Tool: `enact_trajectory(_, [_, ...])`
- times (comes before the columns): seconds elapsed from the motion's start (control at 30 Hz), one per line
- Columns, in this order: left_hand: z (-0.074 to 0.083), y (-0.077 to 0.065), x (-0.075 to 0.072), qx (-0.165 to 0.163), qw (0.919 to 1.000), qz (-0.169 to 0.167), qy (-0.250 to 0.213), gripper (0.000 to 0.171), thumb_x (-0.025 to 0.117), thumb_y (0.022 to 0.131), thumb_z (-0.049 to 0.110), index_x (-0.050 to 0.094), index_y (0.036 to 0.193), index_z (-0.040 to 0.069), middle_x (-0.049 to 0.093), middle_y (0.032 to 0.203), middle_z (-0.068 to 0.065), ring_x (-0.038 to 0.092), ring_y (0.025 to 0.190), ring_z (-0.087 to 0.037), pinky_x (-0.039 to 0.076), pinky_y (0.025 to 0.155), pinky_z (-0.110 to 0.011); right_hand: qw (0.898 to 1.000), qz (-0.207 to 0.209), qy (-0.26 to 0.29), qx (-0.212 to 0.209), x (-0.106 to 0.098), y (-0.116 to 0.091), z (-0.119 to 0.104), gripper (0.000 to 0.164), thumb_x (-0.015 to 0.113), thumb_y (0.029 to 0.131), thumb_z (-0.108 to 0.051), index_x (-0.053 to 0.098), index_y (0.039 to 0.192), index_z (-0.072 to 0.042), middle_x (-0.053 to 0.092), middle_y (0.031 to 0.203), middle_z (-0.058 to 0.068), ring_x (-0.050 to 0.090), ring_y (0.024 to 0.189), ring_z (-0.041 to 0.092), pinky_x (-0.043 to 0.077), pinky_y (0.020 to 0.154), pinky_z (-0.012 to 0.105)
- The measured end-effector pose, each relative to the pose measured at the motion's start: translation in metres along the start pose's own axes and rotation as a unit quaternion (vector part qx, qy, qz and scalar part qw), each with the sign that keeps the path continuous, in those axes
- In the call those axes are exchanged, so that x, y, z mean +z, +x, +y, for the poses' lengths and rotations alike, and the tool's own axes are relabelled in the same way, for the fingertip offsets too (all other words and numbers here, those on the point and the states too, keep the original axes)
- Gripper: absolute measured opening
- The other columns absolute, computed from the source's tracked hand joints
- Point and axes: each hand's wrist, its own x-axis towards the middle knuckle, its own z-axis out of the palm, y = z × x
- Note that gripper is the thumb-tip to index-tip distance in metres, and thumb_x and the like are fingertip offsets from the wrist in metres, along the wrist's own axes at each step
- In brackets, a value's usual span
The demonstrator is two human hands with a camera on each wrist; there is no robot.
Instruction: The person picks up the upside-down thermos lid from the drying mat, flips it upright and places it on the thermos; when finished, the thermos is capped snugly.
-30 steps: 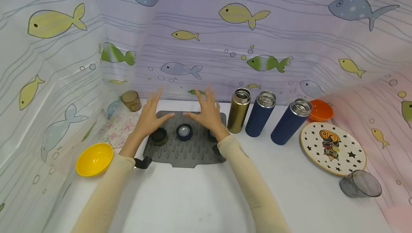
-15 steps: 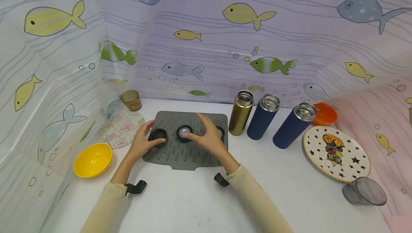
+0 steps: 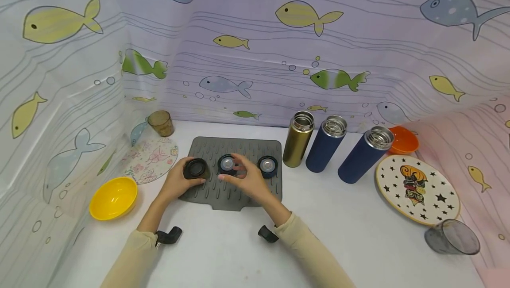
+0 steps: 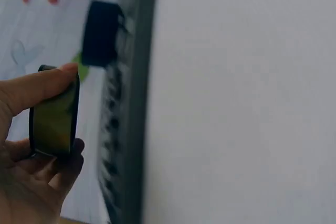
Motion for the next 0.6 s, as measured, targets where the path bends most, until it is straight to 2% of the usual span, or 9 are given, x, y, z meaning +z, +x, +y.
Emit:
enact_trajectory(0.23, [0.04, -0.01, 0.005, 0.077, 0.996, -0.008, -0.046, 0.079, 0.088, 0.074, 0.01, 0.046, 0.14, 0.002, 0.055, 0.135, -0.02, 0.052, 0.127, -0.04, 0.041, 0.106, -0.061, 0.997, -0.034, 0.058, 0.047, 0.006, -0.001, -0.004, 0.069, 0.07, 0.094, -0.027, 0.038, 0.152, -0.006, 0.051, 0.145, 0.021, 0.054, 0.129, 0.037, 0.048, 0.104, 0.05])
enact_trajectory(0.33, [0.054, -0.014, 0.007, 0.099, 0.9934, -0.015, -0.057, 0.078, 0.088, 0.073, 0.008, 0.048, 0.139, 0.003, 0.056, 0.133, -0.018, 0.054, 0.125, -0.038, 0.044, 0.103, -0.059, 0.995, -0.035, 0.074, 0.061, 0.006, -0.001, -0.005, 0.065, 0.067, 0.096, -0.026, 0.039, 0.151, -0.005, 0.055, 0.14, 0.021, 0.058, 0.125, 0.034, 0.05, 0.103, 0.045])
enact_trajectory(0.5, [0.07, -0.019, 0.01, 0.123, 0.9902, -0.023, -0.062, 0.077, 0.088, 0.071, 0.006, 0.05, 0.138, 0.005, 0.058, 0.13, -0.015, 0.056, 0.122, -0.035, 0.045, 0.101, -0.058, 0.99, -0.039, 0.107, 0.082, 0.001, 0.0, -0.007, 0.06, 0.065, 0.096, -0.026, 0.044, 0.148, -0.003, 0.057, 0.137, 0.021, 0.061, 0.122, 0.031, 0.053, 0.1, 0.037])
enact_trajectory(0.6, [0.074, -0.02, 0.012, 0.134, 0.9884, -0.026, -0.066, 0.076, 0.088, 0.071, 0.006, 0.05, 0.138, 0.006, 0.059, 0.129, -0.014, 0.057, 0.121, -0.034, 0.047, 0.1, -0.057, 0.988, -0.043, 0.117, 0.092, -0.002, -0.001, -0.008, 0.057, 0.064, 0.096, -0.027, 0.048, 0.145, -0.002, 0.058, 0.136, 0.021, 0.064, 0.117, 0.032, 0.052, 0.1, 0.038])
